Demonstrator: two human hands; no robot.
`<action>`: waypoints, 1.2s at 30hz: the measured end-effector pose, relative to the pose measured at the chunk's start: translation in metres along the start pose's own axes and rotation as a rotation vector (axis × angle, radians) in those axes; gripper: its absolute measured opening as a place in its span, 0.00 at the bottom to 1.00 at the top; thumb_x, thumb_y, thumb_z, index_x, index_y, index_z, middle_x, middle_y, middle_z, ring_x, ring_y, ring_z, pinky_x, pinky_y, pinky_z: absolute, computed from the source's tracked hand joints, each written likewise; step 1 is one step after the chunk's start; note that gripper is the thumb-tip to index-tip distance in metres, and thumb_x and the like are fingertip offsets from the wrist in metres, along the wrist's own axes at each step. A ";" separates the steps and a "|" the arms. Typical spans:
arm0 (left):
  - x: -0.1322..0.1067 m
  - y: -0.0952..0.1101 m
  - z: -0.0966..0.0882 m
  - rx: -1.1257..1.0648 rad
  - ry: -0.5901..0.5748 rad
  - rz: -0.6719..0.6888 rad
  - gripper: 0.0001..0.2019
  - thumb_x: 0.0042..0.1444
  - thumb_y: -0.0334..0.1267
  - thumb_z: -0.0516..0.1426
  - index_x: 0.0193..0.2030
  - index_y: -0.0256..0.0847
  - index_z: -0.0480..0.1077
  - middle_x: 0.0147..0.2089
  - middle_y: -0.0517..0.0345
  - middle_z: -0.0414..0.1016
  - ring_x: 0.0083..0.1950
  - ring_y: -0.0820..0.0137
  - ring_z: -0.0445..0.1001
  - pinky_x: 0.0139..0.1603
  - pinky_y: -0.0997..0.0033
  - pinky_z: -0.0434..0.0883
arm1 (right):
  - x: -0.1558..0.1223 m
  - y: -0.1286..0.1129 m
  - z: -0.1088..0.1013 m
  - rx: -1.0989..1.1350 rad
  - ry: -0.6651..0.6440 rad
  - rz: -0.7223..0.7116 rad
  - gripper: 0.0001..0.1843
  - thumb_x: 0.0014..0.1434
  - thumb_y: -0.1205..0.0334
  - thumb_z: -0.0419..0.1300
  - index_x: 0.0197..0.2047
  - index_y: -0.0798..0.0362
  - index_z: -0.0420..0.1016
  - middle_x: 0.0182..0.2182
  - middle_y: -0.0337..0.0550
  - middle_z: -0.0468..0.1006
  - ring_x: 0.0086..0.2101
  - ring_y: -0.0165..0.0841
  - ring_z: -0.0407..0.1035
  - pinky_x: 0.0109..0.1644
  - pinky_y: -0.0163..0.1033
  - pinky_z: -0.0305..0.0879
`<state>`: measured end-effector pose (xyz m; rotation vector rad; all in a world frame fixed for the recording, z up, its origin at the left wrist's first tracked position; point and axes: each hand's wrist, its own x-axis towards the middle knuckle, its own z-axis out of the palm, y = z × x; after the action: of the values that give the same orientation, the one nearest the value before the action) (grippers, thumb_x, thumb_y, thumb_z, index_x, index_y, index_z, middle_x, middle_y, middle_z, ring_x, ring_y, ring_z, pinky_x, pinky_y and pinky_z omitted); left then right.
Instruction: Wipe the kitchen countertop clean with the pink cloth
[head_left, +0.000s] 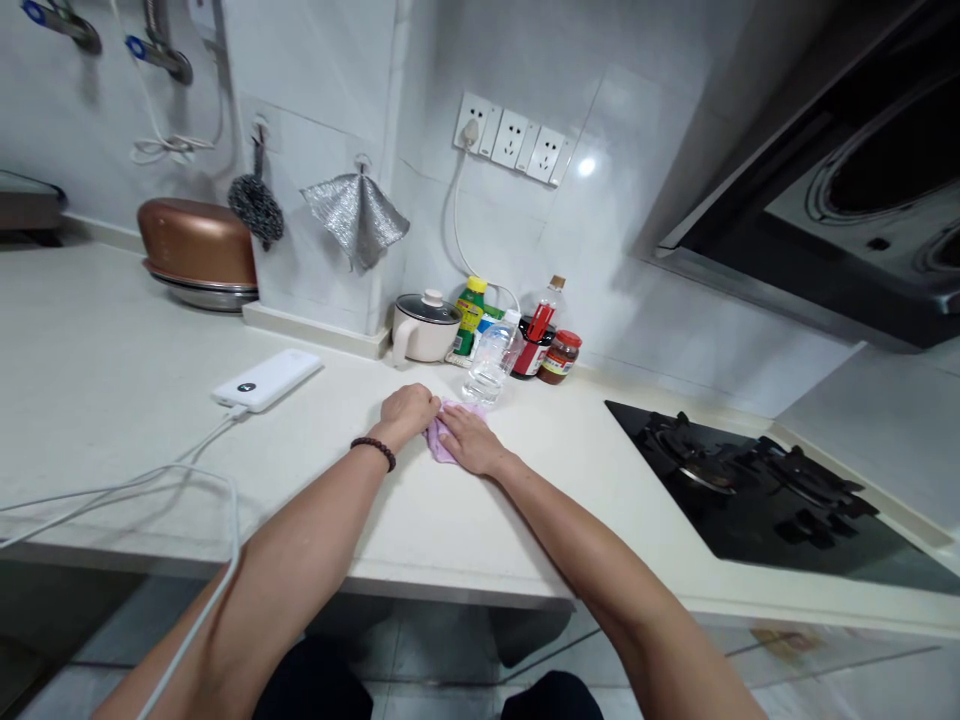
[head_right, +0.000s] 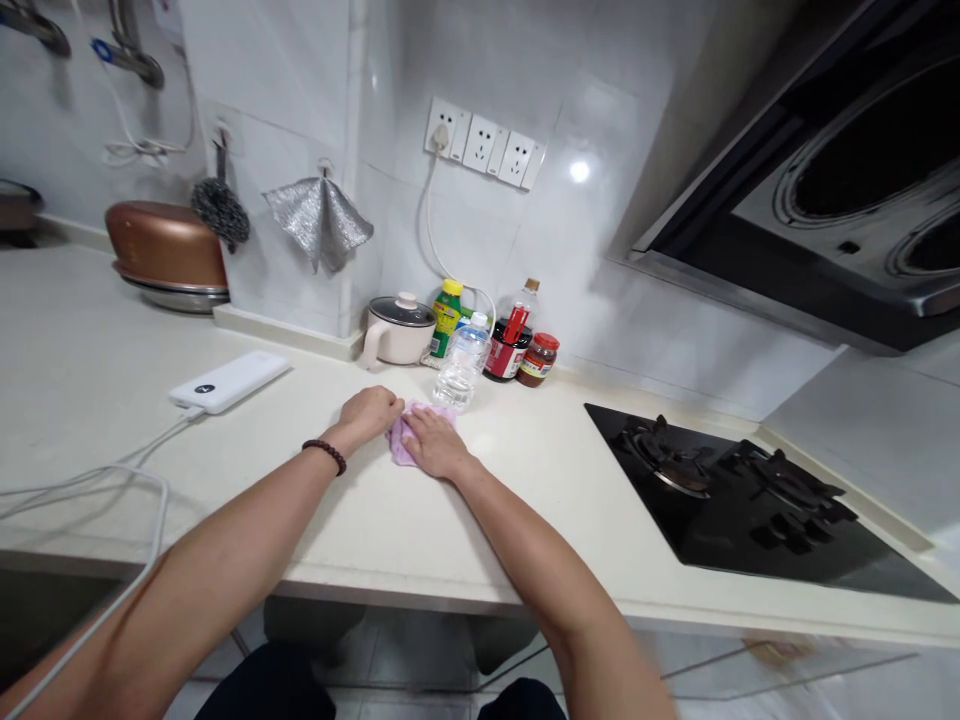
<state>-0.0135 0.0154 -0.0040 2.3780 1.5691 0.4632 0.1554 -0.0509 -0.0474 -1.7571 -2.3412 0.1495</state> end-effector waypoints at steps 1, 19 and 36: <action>0.001 -0.002 -0.001 -0.009 0.037 -0.032 0.21 0.63 0.45 0.48 0.42 0.40 0.82 0.46 0.42 0.83 0.50 0.57 0.80 0.45 0.67 0.72 | 0.013 -0.005 0.001 0.003 -0.001 -0.001 0.33 0.72 0.46 0.43 0.75 0.50 0.52 0.75 0.47 0.50 0.73 0.42 0.42 0.74 0.54 0.41; 0.001 -0.014 -0.003 -0.051 0.081 -0.072 0.22 0.64 0.45 0.47 0.44 0.39 0.82 0.46 0.40 0.83 0.51 0.55 0.80 0.48 0.63 0.73 | 0.032 0.069 -0.014 -0.207 0.078 0.430 0.33 0.72 0.49 0.38 0.73 0.57 0.57 0.73 0.49 0.56 0.71 0.38 0.47 0.74 0.45 0.36; 0.002 -0.011 -0.012 -0.061 0.113 -0.046 0.23 0.67 0.44 0.46 0.50 0.36 0.80 0.50 0.39 0.82 0.54 0.57 0.79 0.52 0.64 0.73 | 0.095 -0.006 0.014 -0.114 -0.027 0.102 0.34 0.71 0.50 0.41 0.75 0.54 0.50 0.74 0.48 0.50 0.73 0.42 0.41 0.74 0.53 0.36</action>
<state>-0.0271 0.0223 0.0033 2.3021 1.6291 0.6359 0.1210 0.0388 -0.0500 -1.9407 -2.3216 0.0574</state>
